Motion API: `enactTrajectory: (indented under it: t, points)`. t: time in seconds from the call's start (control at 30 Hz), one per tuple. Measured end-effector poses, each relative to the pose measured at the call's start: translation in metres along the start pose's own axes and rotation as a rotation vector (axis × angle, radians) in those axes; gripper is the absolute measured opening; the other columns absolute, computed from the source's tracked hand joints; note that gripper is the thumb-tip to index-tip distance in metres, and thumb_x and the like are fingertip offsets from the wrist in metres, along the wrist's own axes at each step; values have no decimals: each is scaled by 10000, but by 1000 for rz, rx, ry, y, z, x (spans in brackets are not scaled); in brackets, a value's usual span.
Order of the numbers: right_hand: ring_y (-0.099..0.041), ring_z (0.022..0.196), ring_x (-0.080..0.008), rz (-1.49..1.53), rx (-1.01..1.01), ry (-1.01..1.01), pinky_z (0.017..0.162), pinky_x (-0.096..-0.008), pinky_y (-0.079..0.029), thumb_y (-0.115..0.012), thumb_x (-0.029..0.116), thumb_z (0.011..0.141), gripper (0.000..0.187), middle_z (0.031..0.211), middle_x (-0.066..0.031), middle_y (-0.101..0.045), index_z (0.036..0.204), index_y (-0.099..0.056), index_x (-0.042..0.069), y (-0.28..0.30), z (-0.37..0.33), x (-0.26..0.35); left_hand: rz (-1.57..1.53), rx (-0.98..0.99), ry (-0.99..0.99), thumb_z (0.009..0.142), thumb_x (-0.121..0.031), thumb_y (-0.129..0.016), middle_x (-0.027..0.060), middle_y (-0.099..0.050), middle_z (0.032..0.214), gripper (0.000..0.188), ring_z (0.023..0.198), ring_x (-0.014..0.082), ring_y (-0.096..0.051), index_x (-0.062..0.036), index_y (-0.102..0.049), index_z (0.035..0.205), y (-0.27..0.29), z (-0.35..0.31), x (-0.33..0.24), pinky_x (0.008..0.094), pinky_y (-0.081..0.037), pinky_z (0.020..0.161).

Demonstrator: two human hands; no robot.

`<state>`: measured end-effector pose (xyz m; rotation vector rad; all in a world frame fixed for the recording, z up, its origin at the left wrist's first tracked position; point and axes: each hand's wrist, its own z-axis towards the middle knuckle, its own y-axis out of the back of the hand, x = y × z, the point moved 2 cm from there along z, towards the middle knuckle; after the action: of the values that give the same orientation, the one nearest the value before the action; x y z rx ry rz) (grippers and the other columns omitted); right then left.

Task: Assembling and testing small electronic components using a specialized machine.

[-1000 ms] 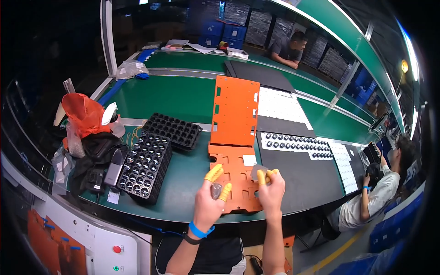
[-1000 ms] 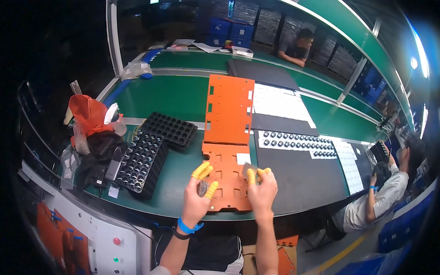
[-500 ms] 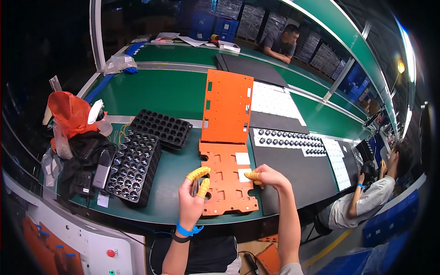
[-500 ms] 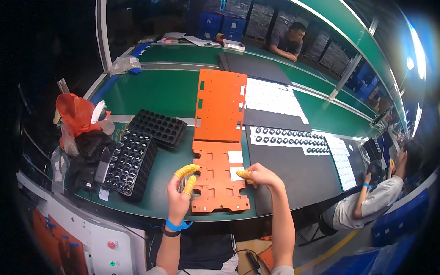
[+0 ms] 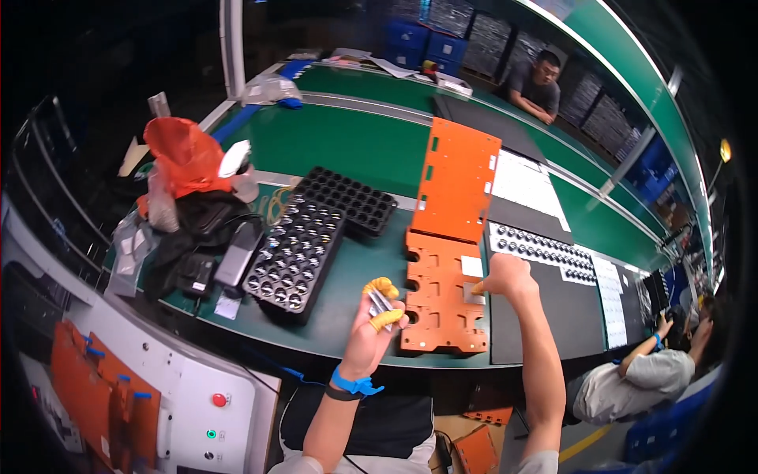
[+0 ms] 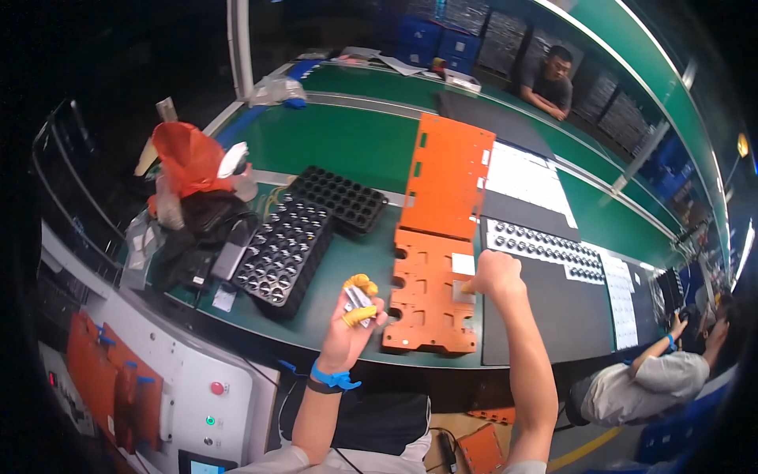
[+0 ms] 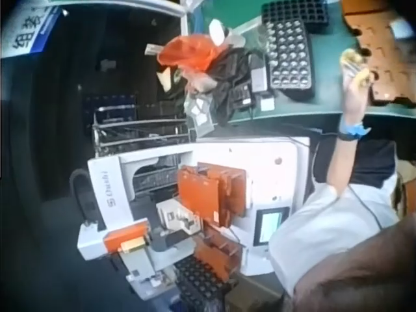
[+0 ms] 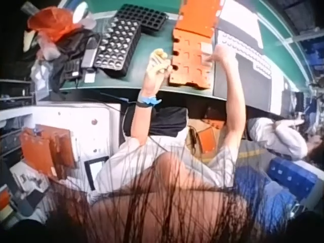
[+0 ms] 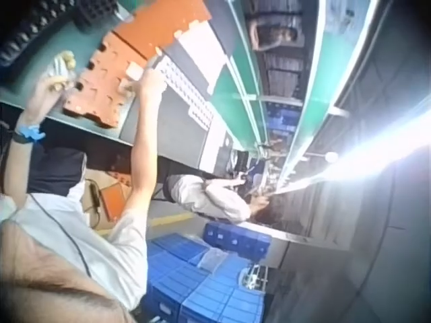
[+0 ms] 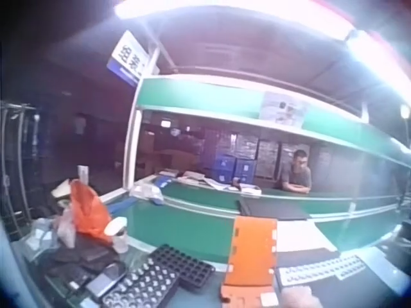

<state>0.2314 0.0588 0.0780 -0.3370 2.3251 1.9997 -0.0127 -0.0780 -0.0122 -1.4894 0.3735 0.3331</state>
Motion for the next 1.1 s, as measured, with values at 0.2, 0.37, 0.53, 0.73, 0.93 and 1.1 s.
enactTrajectory:
  t: [0.2, 0.37, 0.53, 0.73, 0.93, 1.1]
  points:
    - [-688, 661, -313, 561, -291, 330, 644, -421, -529, -800, 376, 858, 363, 695, -153, -683, 850, -746, 17, 70, -39, 154, 5, -31, 12, 957, -38, -587, 46, -574, 1152, 388, 941, 178, -559, -110, -518, 1332, 29, -15, -15, 322, -448, 760]
    - [-724, 785, -296, 689, -371, 622, 704, -407, -565, -809, 346, 839, 338, 869, -111, -734, 1013, -761, 60, 85, -54, 266, 46, -79, 98, 987, -56, -528, 26, -573, 1073, 347, 853, 144, -560, -72, -502, 1333, 57, -23, -19, 295, -459, 746]
    - [-702, 643, -341, 609, -341, 549, 599, -424, -544, -791, 438, 828, 403, 636, -148, -681, 783, -777, 37, 77, -41, 320, 204, -227, 111, 1031, -175, -491, -12, -587, 925, 230, 767, 90, -520, -60, -559, 1218, 26, -33, -34, 251, -424, 678]
    - [-688, 612, -373, 505, -467, 561, 566, -457, -535, -784, 381, 809, 424, 652, -199, -677, 688, -709, -18, 70, -34, 341, 336, -40, 149, 1056, -432, -537, 60, -561, 1433, 566, 1302, 166, -548, -98, -431, 1501, 55, -27, -20, 321, -463, 973]
    - [-707, 681, -316, 766, -409, 520, 628, -409, -549, -778, 333, 804, 341, 722, -132, -698, 843, -709, 2, 86, -57, 298, 177, -231, 121, 1081, -302, -477, -17, -588, 920, 263, 743, 77, -532, -79, -588, 1163, 36, -35, -23, 250, -416, 643]
    - [-568, 668, -85, 1139, -354, 506, 586, -248, -463, -776, 131, 812, 222, 803, -14, -667, 972, -674, 17, 66, -91, 222, 39, -311, 199, 1074, -366, -529, -10, -587, 953, 316, 777, 96, -541, -80, -588, 1194, 36, -38, -25, 265, -458, 676]
